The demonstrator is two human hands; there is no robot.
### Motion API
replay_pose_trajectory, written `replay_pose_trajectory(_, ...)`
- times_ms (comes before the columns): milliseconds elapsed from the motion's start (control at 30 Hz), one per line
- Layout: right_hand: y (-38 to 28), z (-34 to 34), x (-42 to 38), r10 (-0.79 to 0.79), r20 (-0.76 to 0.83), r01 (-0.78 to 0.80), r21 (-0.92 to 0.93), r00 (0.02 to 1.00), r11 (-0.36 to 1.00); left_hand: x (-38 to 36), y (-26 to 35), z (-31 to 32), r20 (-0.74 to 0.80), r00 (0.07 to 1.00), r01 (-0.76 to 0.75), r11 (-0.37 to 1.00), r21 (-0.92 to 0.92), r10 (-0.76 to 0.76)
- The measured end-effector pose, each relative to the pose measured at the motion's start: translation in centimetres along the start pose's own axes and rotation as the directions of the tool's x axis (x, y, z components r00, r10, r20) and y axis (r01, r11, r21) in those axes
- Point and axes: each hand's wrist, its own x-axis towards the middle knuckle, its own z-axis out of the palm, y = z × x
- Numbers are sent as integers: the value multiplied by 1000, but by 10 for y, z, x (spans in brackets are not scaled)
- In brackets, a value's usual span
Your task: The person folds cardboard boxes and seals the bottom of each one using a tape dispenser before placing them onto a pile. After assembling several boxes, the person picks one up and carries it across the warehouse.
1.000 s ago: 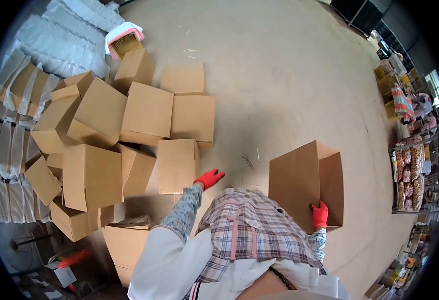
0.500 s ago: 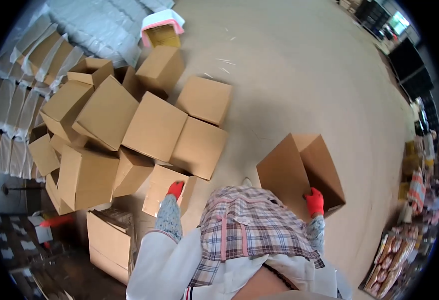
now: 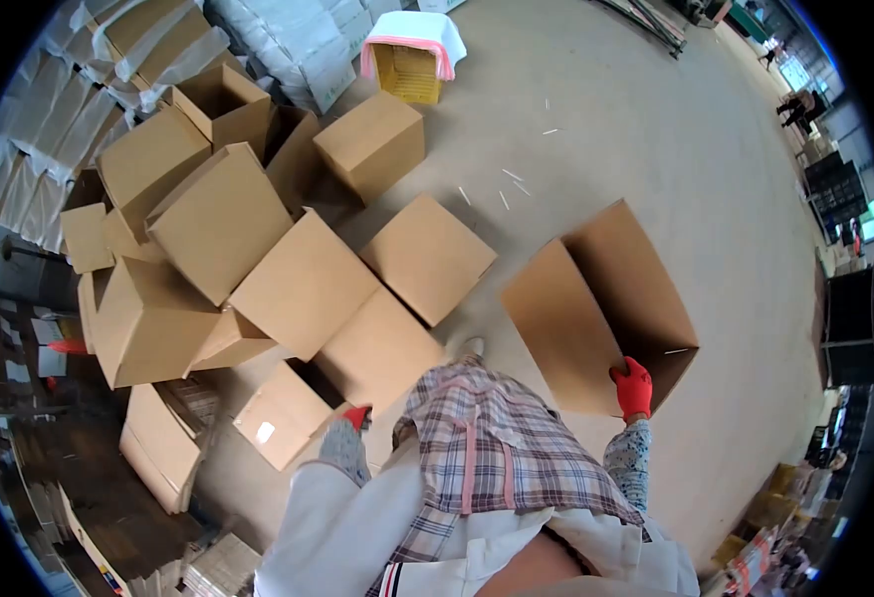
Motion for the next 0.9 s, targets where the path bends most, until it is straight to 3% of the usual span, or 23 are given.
replay_pose_trajectory(33,-6,-16,25,3,-6,-3,8,1000,1000,34,52,17,69,998,-16,1000,24,15)
replay_pose_trajectory(67,-12,-29,48,2,-20,-2,0,1000,1000,-11,140,24,106,980,-184,971,153,169)
replay_pose_trajectory(100,-5,-35,76,-14,-15,13,-12,1000,1000,19,191,41,8,930,-344,859,380,369)
replay_pose_trajectory(133,6,-37,106,-30,-2,30,91,1000,995,-39,276,49,22,875,-449,792,415,484)
replay_pose_trajectory(167,11,-35,130,-46,10,43,199,999,979,-76,337,58,-50,815,-543,791,283,577)
replay_pose_trajectory(200,4,-38,155,-62,21,57,200,998,978,-76,386,62,-26,769,-610,745,271,639)
replay_pose_trajectory(233,-13,-49,177,-51,75,30,255,996,966,-72,426,68,-39,731,-670,728,145,681)
replay_pose_trajectory(300,-25,-50,231,-57,143,11,301,988,954,-83,497,71,-76,691,-716,695,58,719)
replay_pose_trajectory(367,-23,-39,297,-120,125,85,254,985,963,-110,547,68,-85,724,-687,727,-3,684)
replay_pose_trajectory(467,-40,-32,392,-173,216,141,159,961,977,-52,537,59,-266,704,-696,714,-74,658)
replay_pose_trajectory(500,-46,-29,427,-203,232,168,164,951,972,-39,520,53,-310,748,-635,768,-81,587)
replay_pose_trajectory(533,-53,-25,463,-234,233,220,84,944,972,-70,515,62,-515,748,-520,852,-62,419)
replay_pose_trajectory(567,-62,-21,491,-253,241,259,7,937,966,11,450,56,-610,701,-531,841,-101,369)
replay_pose_trajectory(600,-73,-19,515,-267,261,271,22,928,962,51,386,48,-565,620,-368,838,404,544)
replay_pose_trajectory(633,-93,-25,535,-307,286,315,19,908,949,28,367,58,-523,848,-98,995,-4,81)
replay_pose_trajectory(667,-111,-30,556,-345,310,360,11,886,933,-25,374,76,-361,909,33,897,-440,-210)
replay_pose_trajectory(700,-124,-31,576,-356,329,373,13,875,928,-53,376,92,-314,891,142,857,-496,-329)
replay_pose_trajectory(767,-155,-34,611,-415,339,452,-32,844,892,-86,382,118,-196,908,161,739,-654,-371)
replay_pose_trajectory(833,-188,-33,645,-368,457,438,-54,810,898,-87,390,147,-243,908,47,660,-750,-340)
replay_pose_trajectory(900,-205,-22,670,-610,312,640,7,728,768,-81,411,171,-197,916,67,618,-784,-348)
